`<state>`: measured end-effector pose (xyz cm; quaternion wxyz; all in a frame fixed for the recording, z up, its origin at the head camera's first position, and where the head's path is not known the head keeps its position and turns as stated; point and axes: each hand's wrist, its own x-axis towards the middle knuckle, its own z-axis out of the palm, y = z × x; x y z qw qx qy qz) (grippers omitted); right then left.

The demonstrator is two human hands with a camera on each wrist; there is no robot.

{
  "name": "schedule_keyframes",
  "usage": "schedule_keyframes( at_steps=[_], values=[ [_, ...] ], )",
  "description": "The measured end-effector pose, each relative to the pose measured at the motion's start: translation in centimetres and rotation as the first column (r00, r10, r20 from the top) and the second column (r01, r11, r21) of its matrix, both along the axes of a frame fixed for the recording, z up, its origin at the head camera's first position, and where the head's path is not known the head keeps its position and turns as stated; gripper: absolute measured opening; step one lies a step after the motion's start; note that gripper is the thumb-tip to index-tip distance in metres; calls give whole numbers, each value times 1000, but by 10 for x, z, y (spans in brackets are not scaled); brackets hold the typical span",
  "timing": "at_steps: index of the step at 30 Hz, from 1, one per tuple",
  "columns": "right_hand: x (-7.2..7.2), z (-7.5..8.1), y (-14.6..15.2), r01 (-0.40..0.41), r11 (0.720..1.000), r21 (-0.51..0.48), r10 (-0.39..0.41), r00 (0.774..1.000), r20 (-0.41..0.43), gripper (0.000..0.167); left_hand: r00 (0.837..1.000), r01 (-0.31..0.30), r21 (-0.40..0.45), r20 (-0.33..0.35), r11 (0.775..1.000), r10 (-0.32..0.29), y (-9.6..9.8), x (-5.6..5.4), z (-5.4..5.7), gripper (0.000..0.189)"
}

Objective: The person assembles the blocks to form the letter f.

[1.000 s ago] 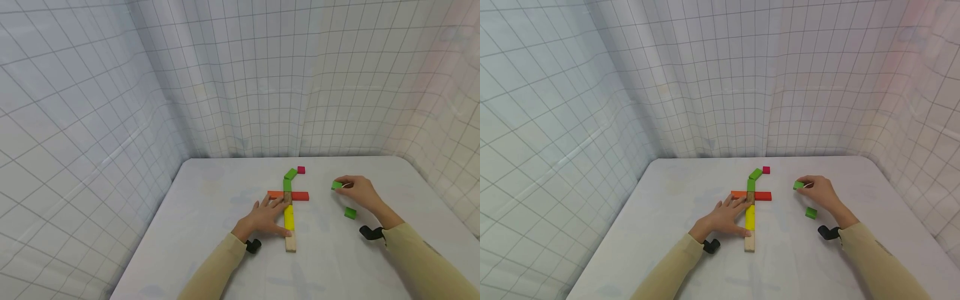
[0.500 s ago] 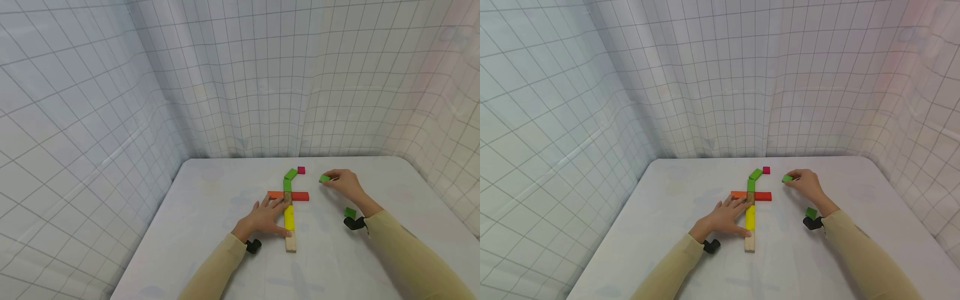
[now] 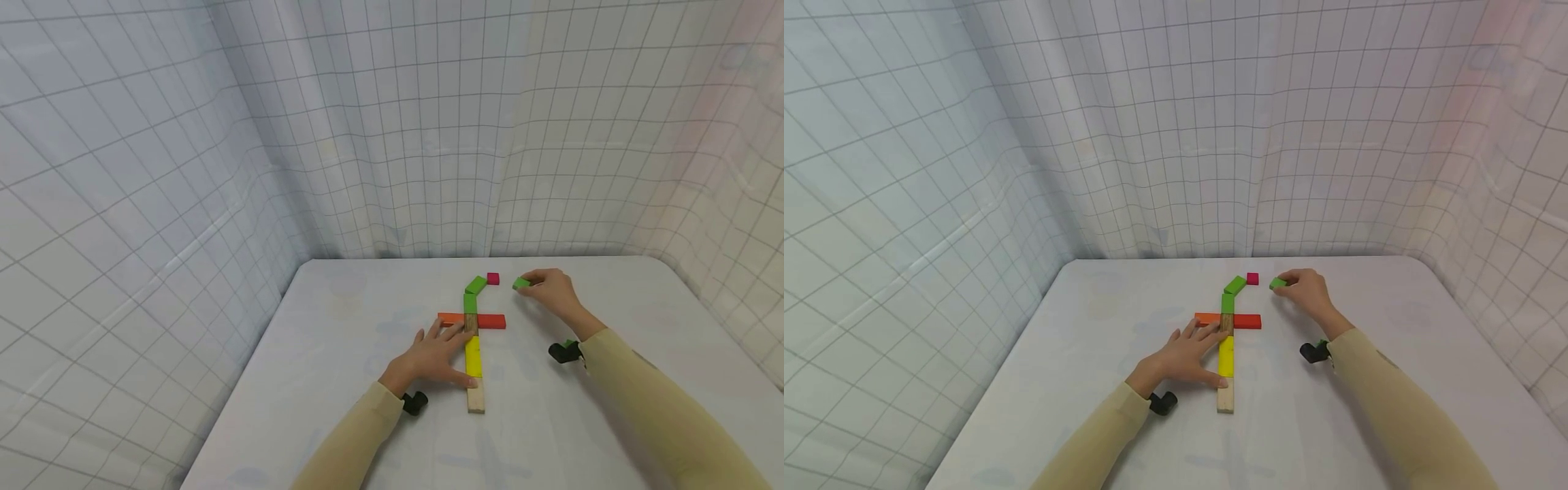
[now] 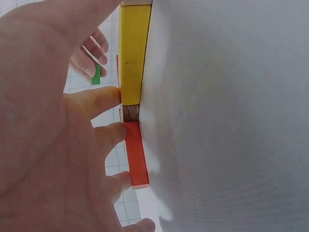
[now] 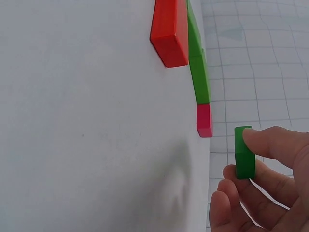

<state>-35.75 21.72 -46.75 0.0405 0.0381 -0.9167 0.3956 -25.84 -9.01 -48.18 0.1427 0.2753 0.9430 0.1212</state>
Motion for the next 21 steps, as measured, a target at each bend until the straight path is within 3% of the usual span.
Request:
schedule_keyframes(
  at_steps=[13,21],
  values=[
    [-25,-12,-9,30,999,-41,-28,998,52,41,1000,-5,14,5,1000,5,0,-1,0,99],
    [-30,-15,-15,45,998,-47,-41,996,83,44,1000,5,32,4,999,-5,-1,-1,-1,100]
  ],
)
